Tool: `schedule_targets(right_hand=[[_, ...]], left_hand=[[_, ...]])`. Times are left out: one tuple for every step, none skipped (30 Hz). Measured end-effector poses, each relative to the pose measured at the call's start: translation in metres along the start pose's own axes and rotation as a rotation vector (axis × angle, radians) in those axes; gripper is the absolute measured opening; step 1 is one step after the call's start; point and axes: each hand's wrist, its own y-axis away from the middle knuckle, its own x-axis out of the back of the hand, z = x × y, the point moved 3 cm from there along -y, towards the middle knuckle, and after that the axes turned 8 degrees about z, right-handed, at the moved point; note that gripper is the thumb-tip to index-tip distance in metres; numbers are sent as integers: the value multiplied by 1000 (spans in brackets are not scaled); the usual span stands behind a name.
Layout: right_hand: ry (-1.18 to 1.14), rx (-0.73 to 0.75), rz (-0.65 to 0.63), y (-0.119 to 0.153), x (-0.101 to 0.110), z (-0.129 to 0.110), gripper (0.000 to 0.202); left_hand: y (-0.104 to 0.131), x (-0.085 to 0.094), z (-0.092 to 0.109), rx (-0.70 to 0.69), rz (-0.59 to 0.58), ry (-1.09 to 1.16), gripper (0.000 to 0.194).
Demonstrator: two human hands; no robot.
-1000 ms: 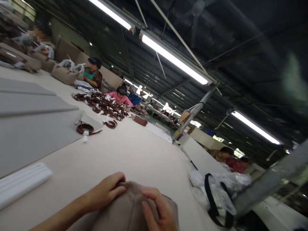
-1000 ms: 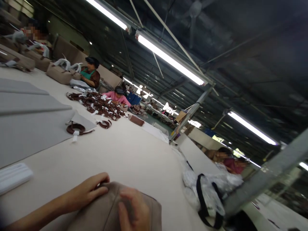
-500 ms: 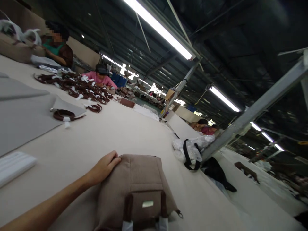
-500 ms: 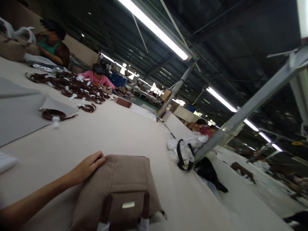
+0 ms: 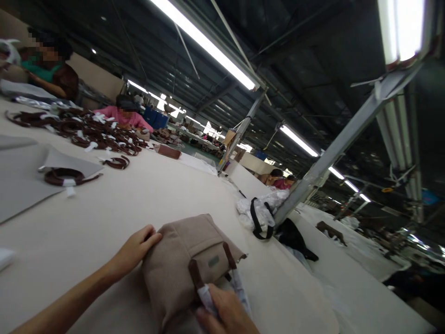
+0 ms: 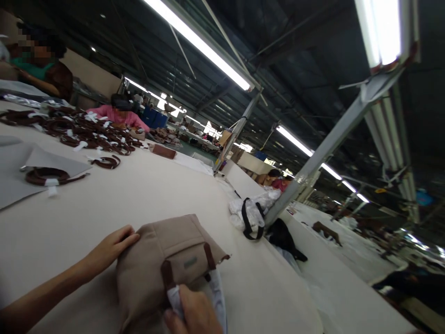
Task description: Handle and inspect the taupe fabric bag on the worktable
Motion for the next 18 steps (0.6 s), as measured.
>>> schedule_targets(right_hand=[[72, 4, -63, -5, 10, -5, 16], [156, 5, -115, -10, 22, -12, 14], [257, -5, -160, -16, 36, -19, 13], [335, 14, -169, -23, 52, -29, 14], [406, 79, -183, -31, 69, -41, 11], [472, 152, -209, -40, 86, -53, 9], [526, 219, -246, -50, 102, -64, 10], [560, 275, -255, -60, 118, -76, 7], [552, 315, -293, -70, 132, -86, 6], [528, 308, -378, -80, 143, -95, 16], [484, 283, -455, -89, 152, -102, 26], [402, 246, -532, -97, 158, -109, 33], [298, 190, -614, -105, 160, -115, 35], [180, 133, -687, -112, 159, -121, 34], [71, 78, -755, -119, 156, -126, 31], [-1, 33, -809, -125, 152, -131, 29], [-25, 25, -847, -132, 147, -136, 27], [5, 76, -865, -139, 143, -142, 28]], left_hand=[[-2, 1, -2, -15, -17, -16, 44], [-4, 3, -3, -28, -38, -31, 44], [-5, 4, -5, -40, -51, -47, 43], [-7, 5, -6, -50, -57, -67, 43], [-8, 6, -7, -60, -50, -91, 42], [-9, 8, -7, -74, -28, -113, 41], [-9, 10, -5, -96, 3, -125, 42], [-9, 12, -2, -126, 26, -121, 46], [-9, 14, 2, -162, 31, -105, 53], [-8, 16, 8, -194, 19, -82, 59], [-7, 18, 14, -214, -4, -62, 64], [-5, 20, 20, -218, -46, -49, 66], [-2, 22, 24, -207, -102, -44, 67], [1, 24, 27, -190, -164, -42, 67], [4, 26, 28, -173, -225, -38, 68], [7, 27, 27, -159, -277, -27, 69], [10, 29, 25, -147, -312, -11, 71], [13, 31, 21, -137, -329, 11, 73]])
